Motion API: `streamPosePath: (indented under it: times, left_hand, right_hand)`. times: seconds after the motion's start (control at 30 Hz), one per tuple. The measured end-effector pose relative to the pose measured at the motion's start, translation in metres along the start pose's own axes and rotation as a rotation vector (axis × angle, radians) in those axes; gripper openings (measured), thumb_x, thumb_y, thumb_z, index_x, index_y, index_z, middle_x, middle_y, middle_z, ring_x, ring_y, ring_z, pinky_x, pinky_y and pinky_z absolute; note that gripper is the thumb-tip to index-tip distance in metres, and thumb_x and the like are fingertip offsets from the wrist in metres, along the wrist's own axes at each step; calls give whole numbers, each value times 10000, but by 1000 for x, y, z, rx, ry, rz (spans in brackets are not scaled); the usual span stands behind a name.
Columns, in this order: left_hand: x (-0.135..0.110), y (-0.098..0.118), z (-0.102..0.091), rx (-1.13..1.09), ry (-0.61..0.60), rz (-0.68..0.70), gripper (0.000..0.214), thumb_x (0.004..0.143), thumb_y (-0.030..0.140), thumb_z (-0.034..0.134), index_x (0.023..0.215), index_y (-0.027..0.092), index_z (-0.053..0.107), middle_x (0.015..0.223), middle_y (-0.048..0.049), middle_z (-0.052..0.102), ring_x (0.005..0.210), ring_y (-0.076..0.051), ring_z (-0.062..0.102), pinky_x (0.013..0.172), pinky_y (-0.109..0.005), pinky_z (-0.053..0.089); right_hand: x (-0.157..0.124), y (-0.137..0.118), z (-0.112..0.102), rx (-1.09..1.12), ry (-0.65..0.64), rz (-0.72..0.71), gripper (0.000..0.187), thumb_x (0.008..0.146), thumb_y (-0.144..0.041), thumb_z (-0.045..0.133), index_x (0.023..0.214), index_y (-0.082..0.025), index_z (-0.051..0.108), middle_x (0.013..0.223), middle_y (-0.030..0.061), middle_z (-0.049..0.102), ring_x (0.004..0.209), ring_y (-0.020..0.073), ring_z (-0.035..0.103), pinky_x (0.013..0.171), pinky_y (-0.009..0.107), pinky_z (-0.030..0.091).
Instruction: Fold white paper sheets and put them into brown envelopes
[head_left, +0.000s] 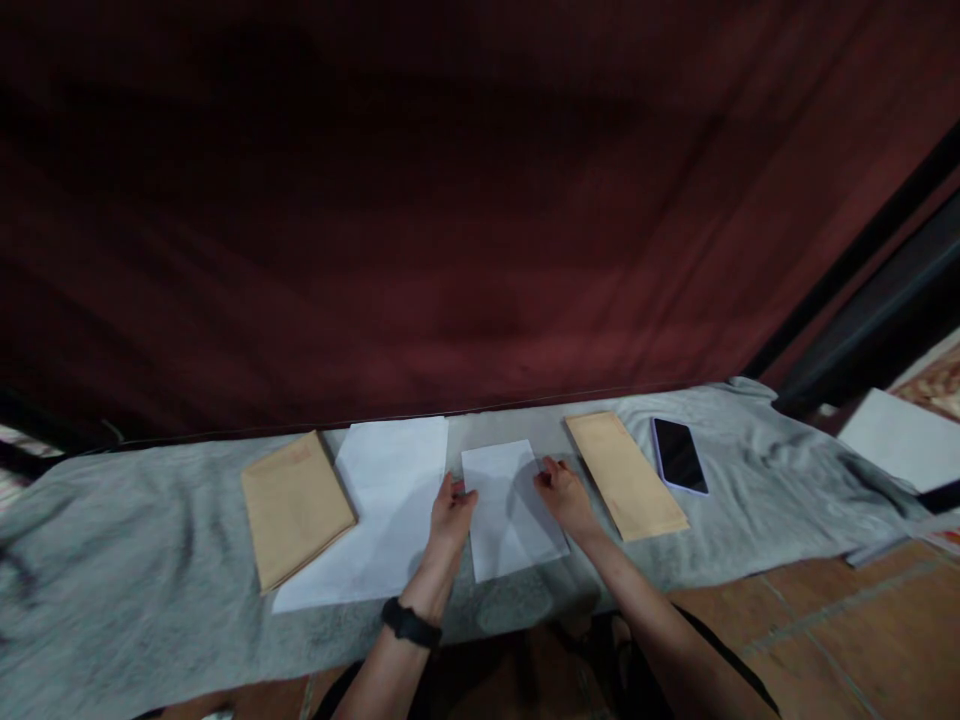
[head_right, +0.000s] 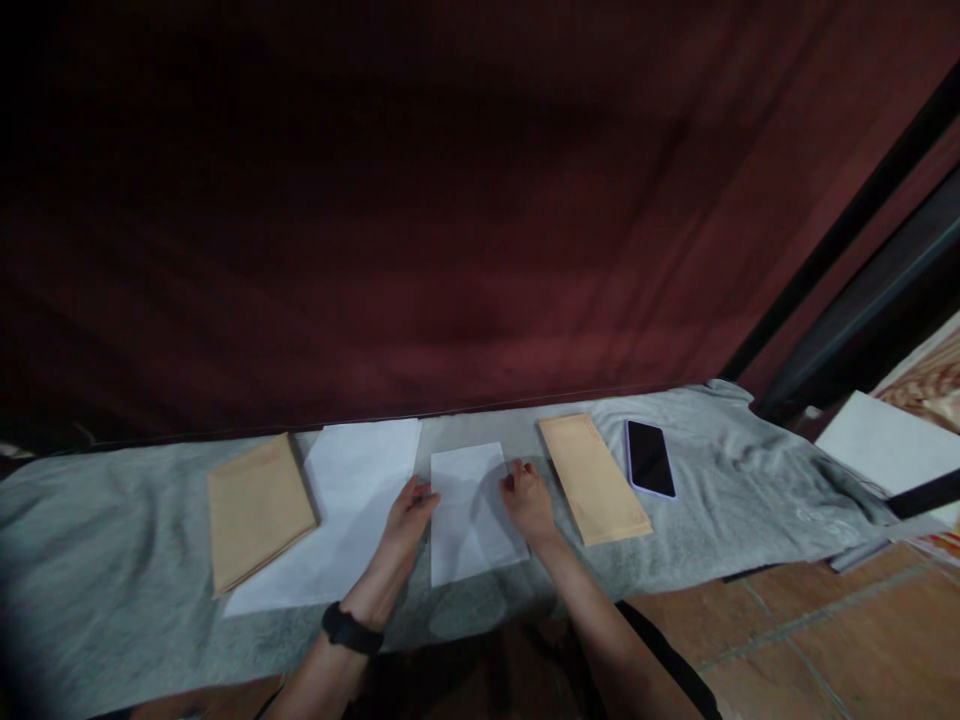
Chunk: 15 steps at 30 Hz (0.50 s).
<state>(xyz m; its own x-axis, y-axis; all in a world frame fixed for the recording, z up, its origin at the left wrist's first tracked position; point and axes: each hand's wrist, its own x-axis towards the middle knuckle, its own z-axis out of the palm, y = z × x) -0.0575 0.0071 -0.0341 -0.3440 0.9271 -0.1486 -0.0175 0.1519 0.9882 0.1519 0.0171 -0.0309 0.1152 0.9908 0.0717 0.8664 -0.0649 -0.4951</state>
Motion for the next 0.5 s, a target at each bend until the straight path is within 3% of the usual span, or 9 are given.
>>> streamPosePath:
  times: [0.13, 0.3, 0.37, 0.43, 0.5]
  left_hand:
    - [1, 6, 1, -22, -54, -16, 342, 603, 214, 742, 937, 156, 704, 684, 12, 644, 638, -159, 618, 654, -290, 493]
    - [-7, 21, 5, -17, -167, 33, 191, 665, 307, 713, 777, 153, 729, 710, -27, 684, 658, -181, 617, 634, -295, 483]
    - [-14, 32, 7, 23, -116, 172, 170, 737, 319, 684, 811, 174, 734, 768, -25, 691, 721, -182, 617, 681, -294, 488]
    - [-22, 45, 6, 111, -13, 435, 161, 835, 320, 641, 873, 197, 736, 847, -29, 688, 795, -183, 617, 731, -296, 490]
    - [-31, 57, 3, 234, 70, 744, 186, 922, 296, 579, 972, 215, 739, 932, -43, 686, 882, -189, 622, 794, -310, 490]
  right_hand:
    - [-2, -1, -1, 23, 8, -1, 261, 929, -186, 494, 1106, -158, 683, 945, 76, 686, 850, 186, 669, 781, 259, 468]
    - [-8, -4, -4, 137, 37, -20, 324, 953, -272, 470, 1181, -171, 677, 983, 88, 687, 902, 210, 666, 854, 298, 488]
    - [-9, -8, -8, 310, 76, -37, 385, 968, -371, 453, 1224, -178, 665, 1081, 113, 682, 987, 235, 657, 932, 347, 484]
    - [-10, -14, -15, 537, 89, -19, 460, 966, -488, 449, 1253, -195, 656, 1197, 132, 662, 1105, 260, 626, 1006, 397, 461]
    - [-12, -22, -25, 811, 19, 38, 555, 938, -621, 445, 1254, -214, 655, 1248, 136, 657, 1159, 278, 608, 1011, 427, 469]
